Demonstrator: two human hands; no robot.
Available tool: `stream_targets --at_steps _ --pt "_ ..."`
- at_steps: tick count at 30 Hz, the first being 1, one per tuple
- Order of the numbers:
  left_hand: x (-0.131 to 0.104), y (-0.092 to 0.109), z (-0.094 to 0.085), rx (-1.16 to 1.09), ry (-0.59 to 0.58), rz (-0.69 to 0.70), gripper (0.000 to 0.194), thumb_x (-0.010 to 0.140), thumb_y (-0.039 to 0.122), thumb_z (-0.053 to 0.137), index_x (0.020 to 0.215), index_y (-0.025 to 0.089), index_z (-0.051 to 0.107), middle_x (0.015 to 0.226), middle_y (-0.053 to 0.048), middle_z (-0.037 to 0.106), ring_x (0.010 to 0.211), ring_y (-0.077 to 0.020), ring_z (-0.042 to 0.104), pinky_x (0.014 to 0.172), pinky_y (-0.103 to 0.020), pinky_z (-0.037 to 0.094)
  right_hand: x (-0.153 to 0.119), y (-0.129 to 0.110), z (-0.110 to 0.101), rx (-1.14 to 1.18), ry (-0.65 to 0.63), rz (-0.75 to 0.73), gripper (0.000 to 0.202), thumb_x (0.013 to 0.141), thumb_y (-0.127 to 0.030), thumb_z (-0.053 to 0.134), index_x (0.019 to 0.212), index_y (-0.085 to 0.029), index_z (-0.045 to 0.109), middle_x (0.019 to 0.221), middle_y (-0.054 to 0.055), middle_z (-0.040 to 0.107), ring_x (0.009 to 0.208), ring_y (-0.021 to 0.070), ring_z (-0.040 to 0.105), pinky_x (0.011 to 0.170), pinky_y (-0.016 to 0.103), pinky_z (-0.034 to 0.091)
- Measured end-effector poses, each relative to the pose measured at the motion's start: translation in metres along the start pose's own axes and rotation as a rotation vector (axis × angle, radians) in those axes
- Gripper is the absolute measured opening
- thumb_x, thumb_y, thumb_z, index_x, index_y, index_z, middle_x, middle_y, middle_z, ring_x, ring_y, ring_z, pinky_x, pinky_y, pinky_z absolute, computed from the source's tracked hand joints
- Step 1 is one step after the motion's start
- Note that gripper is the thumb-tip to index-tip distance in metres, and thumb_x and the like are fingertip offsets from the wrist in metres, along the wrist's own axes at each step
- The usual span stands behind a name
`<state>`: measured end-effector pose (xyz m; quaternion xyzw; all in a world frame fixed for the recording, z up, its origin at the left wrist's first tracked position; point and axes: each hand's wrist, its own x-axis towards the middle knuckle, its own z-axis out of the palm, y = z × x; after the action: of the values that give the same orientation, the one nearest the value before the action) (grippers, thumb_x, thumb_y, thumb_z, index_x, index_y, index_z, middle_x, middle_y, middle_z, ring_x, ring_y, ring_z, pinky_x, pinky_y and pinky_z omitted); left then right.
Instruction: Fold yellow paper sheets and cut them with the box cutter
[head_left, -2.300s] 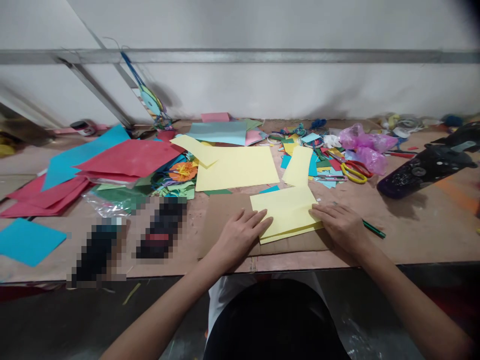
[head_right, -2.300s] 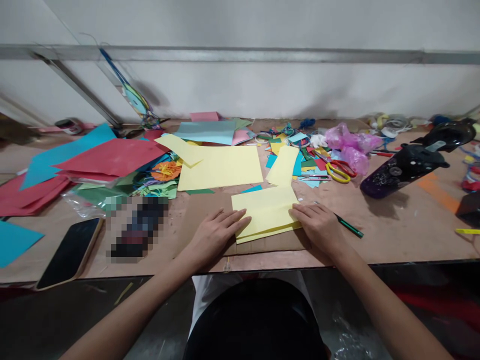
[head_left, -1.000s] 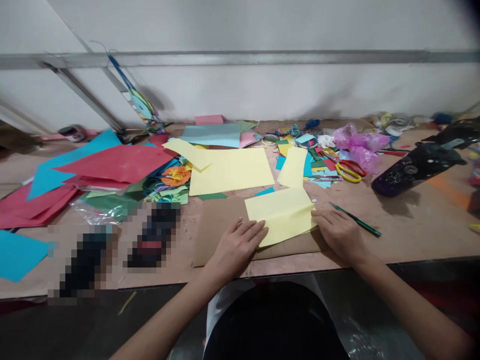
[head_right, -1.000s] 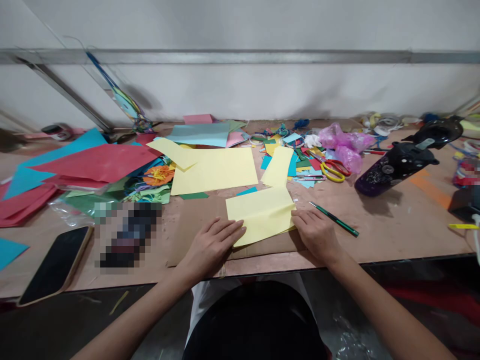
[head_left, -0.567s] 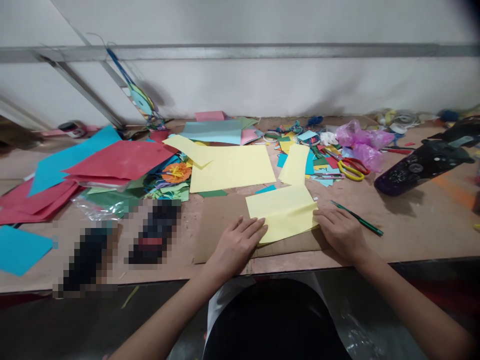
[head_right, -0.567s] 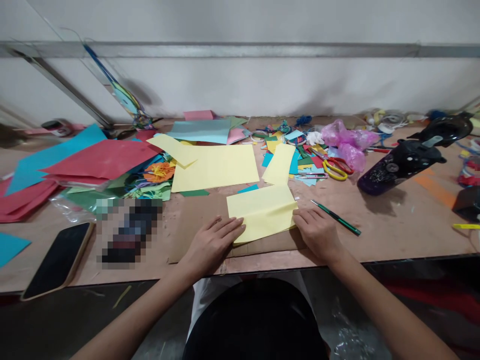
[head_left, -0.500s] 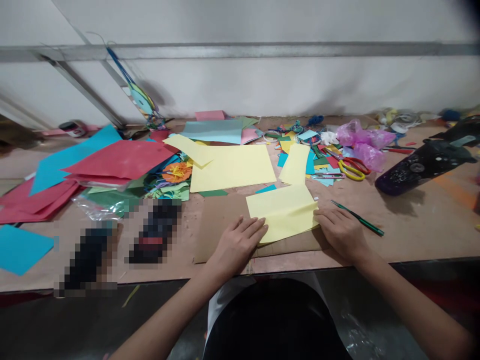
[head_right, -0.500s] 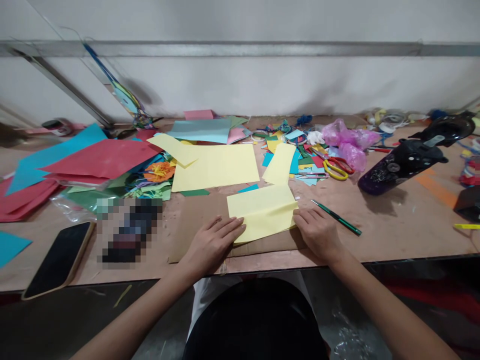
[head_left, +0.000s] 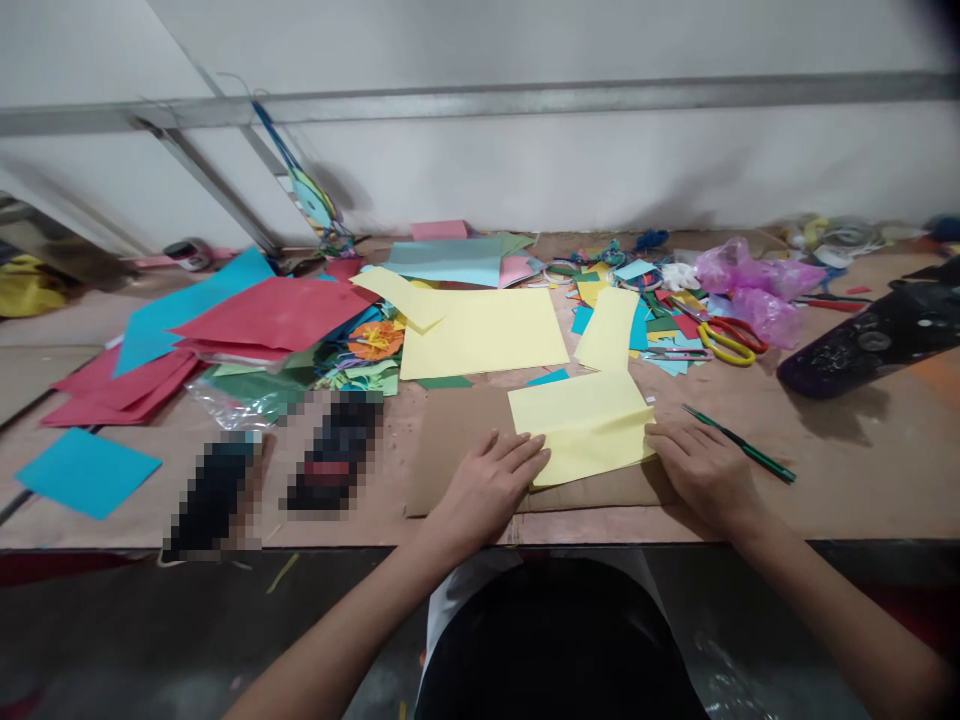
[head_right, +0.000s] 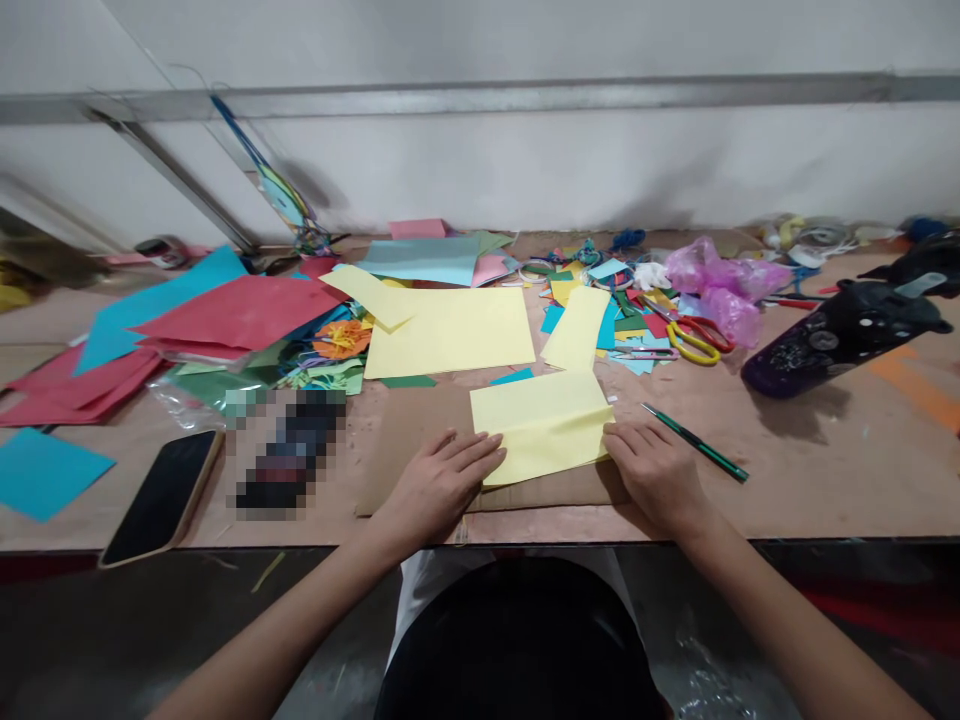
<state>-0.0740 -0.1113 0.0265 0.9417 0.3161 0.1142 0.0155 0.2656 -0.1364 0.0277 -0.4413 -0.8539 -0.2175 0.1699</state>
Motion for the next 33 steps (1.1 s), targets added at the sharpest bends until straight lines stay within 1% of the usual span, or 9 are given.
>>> stream_targets --at_steps 7,11,12,14,16,18,25,29,33 --pt "0.005 0.011 -0.015 -0.095 -0.077 -0.110 0.044 0.103 0.038 0.055 0.142 0.018 0.060 0.154 -0.010 0.059 0.138 -0.0300 0.057 0.116 -0.056 0.039 -0.002 -0.001 -0.002 -0.013 0.005 -0.010 0.026 0.101 -0.003 0.048 0.100 -0.017 0.070 0.107 0.009 0.080 0.095 0.0225 0.072 0.091 0.036 0.050" --pt "0.019 0.020 -0.013 -0.015 -0.067 -0.158 0.041 0.103 0.051 0.058 0.122 0.017 0.069 0.135 -0.013 0.069 0.119 -0.0305 0.064 0.108 -0.051 0.044 -0.005 0.000 0.002 0.011 -0.010 0.012 0.027 0.101 -0.005 0.048 0.101 -0.019 0.071 0.110 0.008 0.080 0.097 0.0226 0.072 0.092 0.037 0.050" --pt "0.022 0.021 -0.012 0.014 -0.073 -0.157 0.040 0.102 0.051 0.059 0.123 0.018 0.069 0.127 -0.012 0.070 0.112 -0.0300 0.064 0.103 -0.049 0.045 -0.006 0.000 0.002 0.025 -0.014 0.020 0.027 0.101 -0.005 0.049 0.102 -0.019 0.072 0.110 0.008 0.080 0.098 0.0229 0.072 0.092 0.037 0.050" --pt "0.029 0.023 -0.009 0.060 -0.079 -0.138 0.045 0.102 0.051 0.060 0.137 0.023 0.063 0.116 -0.010 0.068 0.100 -0.0291 0.061 0.095 -0.047 0.047 -0.006 0.000 0.004 0.056 -0.020 0.041 0.027 0.100 -0.006 0.050 0.103 -0.020 0.073 0.111 0.009 0.079 0.098 0.0234 0.072 0.093 0.038 0.051" --pt "0.032 0.022 -0.007 0.078 -0.069 -0.113 0.052 0.102 0.050 0.060 0.151 0.033 0.053 0.117 -0.009 0.064 0.097 -0.0289 0.058 0.089 -0.045 0.047 -0.007 0.000 0.004 0.078 -0.021 0.053 0.027 0.100 -0.006 0.050 0.103 -0.020 0.073 0.110 0.009 0.079 0.098 0.0236 0.072 0.093 0.038 0.050" --pt "0.031 0.020 -0.004 0.074 -0.063 -0.103 0.051 0.102 0.047 0.060 0.151 0.037 0.053 0.125 -0.010 0.061 0.098 -0.0289 0.056 0.088 -0.045 0.047 -0.006 -0.001 0.003 0.081 -0.021 0.053 0.027 0.100 -0.006 0.050 0.102 -0.019 0.073 0.109 0.009 0.079 0.098 0.0231 0.072 0.093 0.038 0.050" --pt "0.024 0.015 0.005 0.088 -0.006 -0.062 0.044 0.104 0.040 0.057 0.148 0.033 0.059 0.159 -0.015 0.045 0.108 -0.0316 0.056 0.096 -0.049 0.045 -0.004 -0.005 -0.001 0.053 -0.026 0.077 0.025 0.101 -0.006 0.051 0.098 -0.019 0.071 0.102 0.007 0.078 0.094 0.0218 0.069 0.092 0.036 0.049" --pt "0.025 0.015 0.004 0.084 -0.019 -0.057 0.044 0.105 0.040 0.056 0.148 0.033 0.059 0.156 -0.014 0.052 0.109 -0.0321 0.059 0.098 -0.052 0.045 -0.003 -0.005 -0.001 0.036 -0.033 0.082 0.026 0.101 -0.006 0.050 0.091 -0.019 0.070 0.094 0.007 0.076 0.091 0.0215 0.067 0.089 0.035 0.048" --pt "0.025 0.015 0.003 0.096 -0.027 -0.061 0.043 0.105 0.041 0.054 0.148 0.033 0.059 0.156 -0.013 0.053 0.109 -0.0323 0.062 0.100 -0.056 0.045 -0.003 -0.006 -0.001 0.035 -0.057 0.090 0.026 0.101 -0.005 0.050 0.090 -0.020 0.070 0.094 0.006 0.076 0.091 0.0213 0.067 0.088 0.035 0.048"
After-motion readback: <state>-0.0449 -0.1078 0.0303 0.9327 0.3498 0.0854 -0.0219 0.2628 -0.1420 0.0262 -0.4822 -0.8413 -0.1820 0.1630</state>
